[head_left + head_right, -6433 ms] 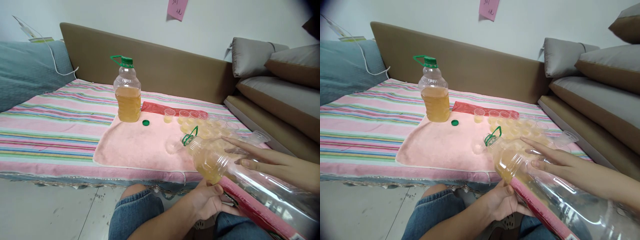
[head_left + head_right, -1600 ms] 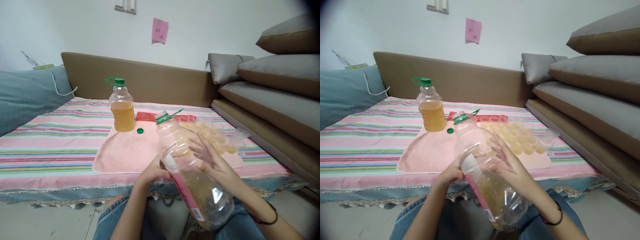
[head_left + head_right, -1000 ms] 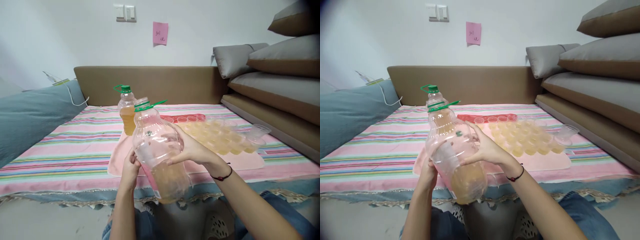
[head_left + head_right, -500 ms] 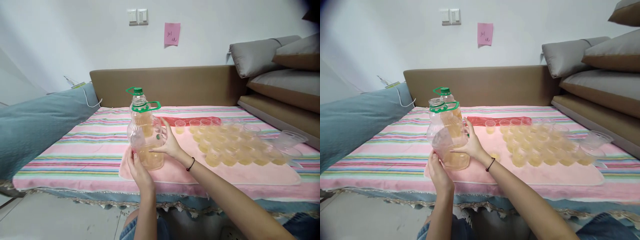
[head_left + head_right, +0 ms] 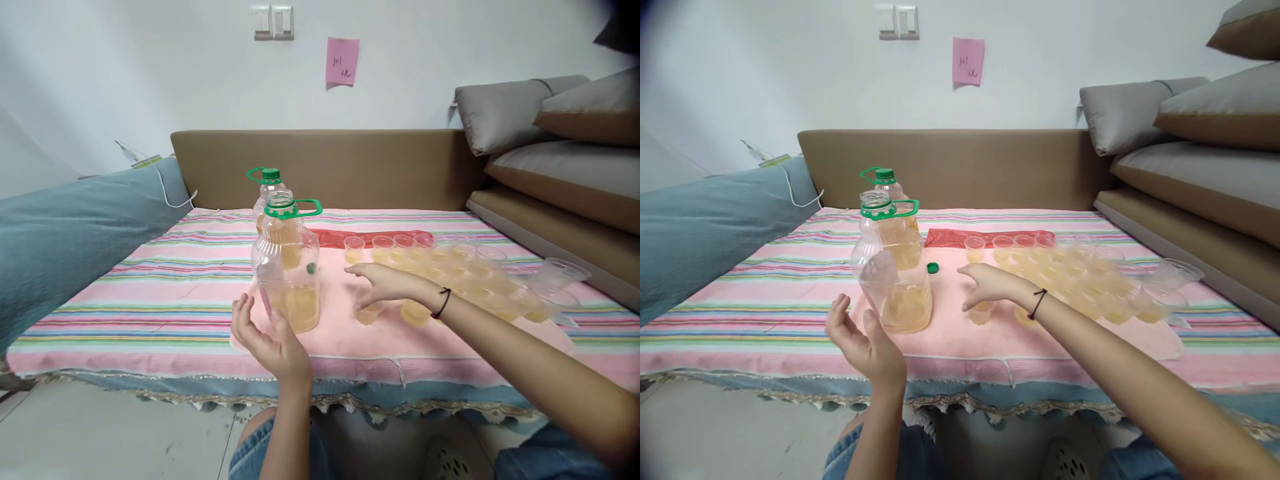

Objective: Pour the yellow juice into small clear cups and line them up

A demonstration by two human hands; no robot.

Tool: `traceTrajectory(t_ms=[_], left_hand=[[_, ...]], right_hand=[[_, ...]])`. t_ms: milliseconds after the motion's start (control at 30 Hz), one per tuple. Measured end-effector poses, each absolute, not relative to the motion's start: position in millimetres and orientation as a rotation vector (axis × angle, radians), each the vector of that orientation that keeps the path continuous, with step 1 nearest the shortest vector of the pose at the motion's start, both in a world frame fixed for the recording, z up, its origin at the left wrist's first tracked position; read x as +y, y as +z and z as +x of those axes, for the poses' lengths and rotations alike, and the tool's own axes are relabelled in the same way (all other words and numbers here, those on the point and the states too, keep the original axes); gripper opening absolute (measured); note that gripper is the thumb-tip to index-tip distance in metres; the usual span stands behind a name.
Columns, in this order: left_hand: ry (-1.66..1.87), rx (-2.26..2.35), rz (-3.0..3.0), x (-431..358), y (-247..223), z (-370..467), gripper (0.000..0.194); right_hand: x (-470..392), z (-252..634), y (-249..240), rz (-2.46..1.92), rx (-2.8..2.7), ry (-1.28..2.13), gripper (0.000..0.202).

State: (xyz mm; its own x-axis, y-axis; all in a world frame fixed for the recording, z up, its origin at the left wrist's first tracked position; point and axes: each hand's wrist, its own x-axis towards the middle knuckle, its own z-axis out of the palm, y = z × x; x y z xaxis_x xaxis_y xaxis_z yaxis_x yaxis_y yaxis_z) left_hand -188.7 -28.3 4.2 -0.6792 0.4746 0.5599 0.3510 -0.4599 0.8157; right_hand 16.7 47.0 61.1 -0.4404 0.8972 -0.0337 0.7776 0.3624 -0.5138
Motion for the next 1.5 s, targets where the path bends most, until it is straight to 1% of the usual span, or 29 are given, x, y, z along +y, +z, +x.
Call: traceTrajectory(t_ms=[67,100,167,200,300,433,600,733,1000,1200,1500], left_hand=[[2.395,1.455,1.543,-34.1,-1.0,-179.7,0.028],[2.317,1.357,1.73,-36.7,-3.5,-173.5,0.022],[1.987,1.191,2.019,-40.0,-7.4,-158.7,0.013],[1.81,1.159,2.079,-40.5,-9.0,-150.6,0.011],[1.497,1.241,2.024,-37.4,-14.2,-128.2,0.015],[1.307,1.392,1.839,-26.9,-25.9,-109.9,0.035],[1.178,1.454,1.686,-13.4,-36.0,-99.4,0.064],[1.061,1.476,1.662,-11.6,-34.2,-94.5,0.074],[0.935,1.517,1.675,-16.3,-31.6,-89.8,0.074],[0.957,1.519,1.701,-14.1,-34.4,-86.8,0.07],[0.932,1.522,1.754,-14.6,-37.6,-83.6,0.068]], right_hand=[[42.7,32.6,61.2,-1.527,-2.431,0.651,0.08],[41.0,37.5,59.5,-1.533,-2.46,0.63,0.078],[39.2,42.4,53.6,-1.53,-2.503,0.581,0.077],[39.1,43.2,50.1,-1.524,-2.517,0.558,0.078],[40.8,43.0,41.0,-1.49,-2.549,0.514,0.077],[43.8,42.7,37.8,-1.449,-2.577,0.505,0.069],[45.9,44.2,45.7,-1.438,-2.583,0.504,0.066],[51.4,48.4,55.3,-1.446,-2.569,0.508,0.065],[91.1,60.9,66.4,-1.525,-2.5,0.463,0.062],[123.5,61.5,53.6,-1.582,-2.445,0.462,0.063],[145.8,61.2,36.9,-1.545,-2.394,0.481,0.056]])
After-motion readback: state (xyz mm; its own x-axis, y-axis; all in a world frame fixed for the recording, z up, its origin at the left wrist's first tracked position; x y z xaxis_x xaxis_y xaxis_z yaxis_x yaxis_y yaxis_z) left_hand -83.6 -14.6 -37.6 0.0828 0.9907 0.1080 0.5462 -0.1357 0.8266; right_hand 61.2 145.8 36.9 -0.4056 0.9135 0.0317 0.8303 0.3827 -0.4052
